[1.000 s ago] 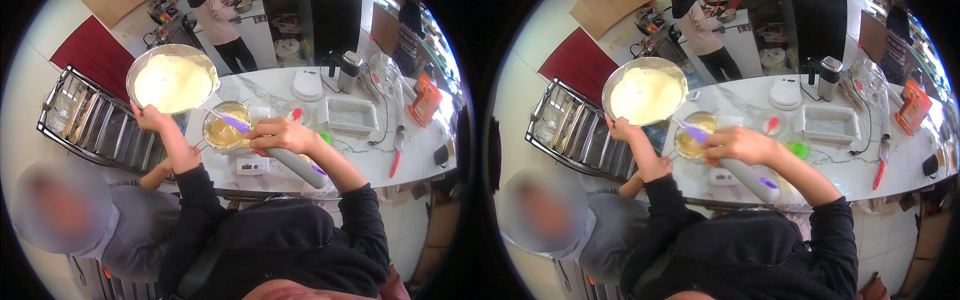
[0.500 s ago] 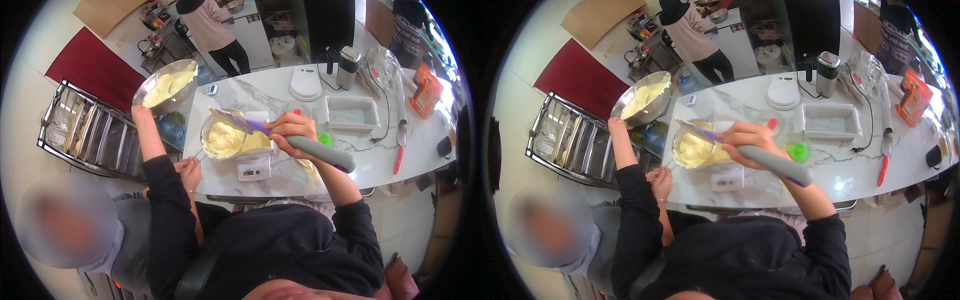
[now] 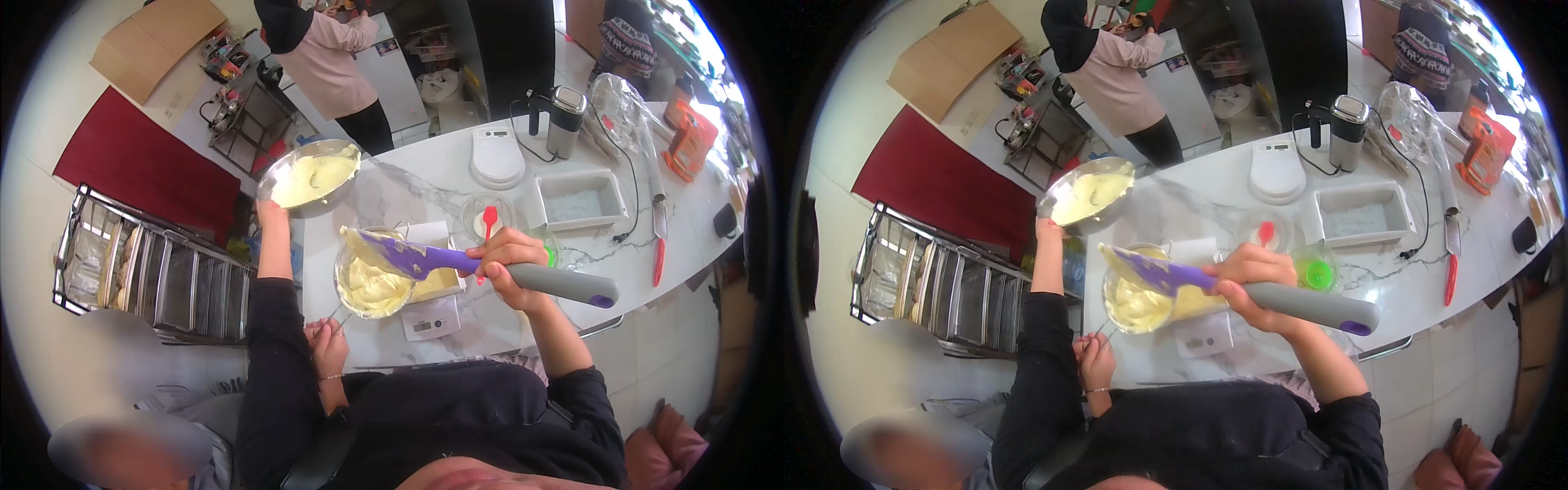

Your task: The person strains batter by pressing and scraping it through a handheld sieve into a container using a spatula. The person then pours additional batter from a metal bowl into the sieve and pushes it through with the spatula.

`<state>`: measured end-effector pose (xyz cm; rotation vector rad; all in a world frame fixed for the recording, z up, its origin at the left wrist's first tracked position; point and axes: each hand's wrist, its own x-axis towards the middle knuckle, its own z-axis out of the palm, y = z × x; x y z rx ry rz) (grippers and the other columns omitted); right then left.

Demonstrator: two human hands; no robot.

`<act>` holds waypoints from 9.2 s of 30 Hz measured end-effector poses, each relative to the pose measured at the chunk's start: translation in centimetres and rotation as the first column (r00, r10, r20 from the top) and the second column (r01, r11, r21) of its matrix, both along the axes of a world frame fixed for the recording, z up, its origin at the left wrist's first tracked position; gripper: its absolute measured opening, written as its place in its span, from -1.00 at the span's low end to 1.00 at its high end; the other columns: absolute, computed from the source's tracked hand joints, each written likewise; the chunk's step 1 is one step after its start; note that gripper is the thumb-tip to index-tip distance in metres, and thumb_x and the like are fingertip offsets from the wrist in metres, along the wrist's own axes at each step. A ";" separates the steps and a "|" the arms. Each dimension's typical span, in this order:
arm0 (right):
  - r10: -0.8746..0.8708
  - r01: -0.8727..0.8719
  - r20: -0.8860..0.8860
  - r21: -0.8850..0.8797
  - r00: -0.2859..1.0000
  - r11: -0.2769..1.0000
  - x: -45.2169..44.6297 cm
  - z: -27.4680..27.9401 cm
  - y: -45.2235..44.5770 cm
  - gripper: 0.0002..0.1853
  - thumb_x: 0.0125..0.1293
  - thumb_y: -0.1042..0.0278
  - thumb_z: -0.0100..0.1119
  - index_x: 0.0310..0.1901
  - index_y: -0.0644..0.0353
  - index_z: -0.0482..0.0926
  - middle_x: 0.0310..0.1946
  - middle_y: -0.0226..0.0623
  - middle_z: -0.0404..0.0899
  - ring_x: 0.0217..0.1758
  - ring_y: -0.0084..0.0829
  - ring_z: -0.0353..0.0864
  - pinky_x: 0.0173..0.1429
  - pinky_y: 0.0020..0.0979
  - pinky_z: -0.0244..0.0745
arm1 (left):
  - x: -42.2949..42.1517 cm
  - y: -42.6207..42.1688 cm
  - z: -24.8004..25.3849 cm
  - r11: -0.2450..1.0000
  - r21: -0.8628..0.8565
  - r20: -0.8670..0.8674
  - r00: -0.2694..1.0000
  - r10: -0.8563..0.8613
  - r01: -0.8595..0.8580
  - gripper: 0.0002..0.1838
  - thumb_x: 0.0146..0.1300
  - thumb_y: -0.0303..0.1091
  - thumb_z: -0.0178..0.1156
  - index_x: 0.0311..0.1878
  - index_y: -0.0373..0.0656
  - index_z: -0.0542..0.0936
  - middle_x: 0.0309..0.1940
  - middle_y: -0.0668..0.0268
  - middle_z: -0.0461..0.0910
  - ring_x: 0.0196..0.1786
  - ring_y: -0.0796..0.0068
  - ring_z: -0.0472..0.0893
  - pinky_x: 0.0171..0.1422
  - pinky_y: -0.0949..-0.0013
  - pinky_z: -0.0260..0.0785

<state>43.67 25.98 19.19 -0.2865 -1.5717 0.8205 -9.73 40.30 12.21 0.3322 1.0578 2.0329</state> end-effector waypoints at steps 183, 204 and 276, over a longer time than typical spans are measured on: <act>0.477 -0.507 -0.227 -0.098 0.849 0.856 -10.9 4.3 -0.1 -0.68 0.14 0.22 0.13 -0.63 0.27 0.44 -0.80 -0.51 0.25 -0.66 -0.71 0.16 -0.61 -0.54 0.14 | 26.9 -25.0 1.5 0.717 -0.625 -0.760 0.032 -0.649 -0.310 -0.76 -0.21 -0.41 0.19 -0.74 -0.24 0.32 -0.83 0.36 0.25 -0.67 0.53 0.27 -0.50 0.41 0.16; 0.583 -0.586 -0.090 -0.004 0.807 0.810 -12.4 4.8 -0.7 -0.69 0.07 0.32 0.13 -0.69 0.34 0.39 -0.82 -0.21 0.30 -0.75 -0.49 0.25 -0.59 -0.41 0.19 | 28.3 -25.4 2.5 0.651 -0.698 -0.714 0.225 -0.663 -0.297 -0.80 -0.28 -0.54 0.11 -0.68 -0.25 0.25 -0.72 0.33 0.21 -0.57 0.49 0.21 -0.38 0.42 0.16; 0.468 -0.492 -0.207 -0.081 0.859 0.867 -11.4 4.1 0.6 -0.65 0.12 0.35 0.08 -0.74 0.24 0.28 -0.80 -0.50 0.22 -0.70 -0.69 0.12 -0.63 -0.53 0.06 | 27.3 -25.2 2.0 0.636 -0.723 -0.691 0.267 -0.672 -0.269 -0.84 -0.28 -0.53 0.13 -0.67 -0.23 0.31 -0.76 0.44 0.27 -0.60 0.60 0.25 -0.25 0.54 0.22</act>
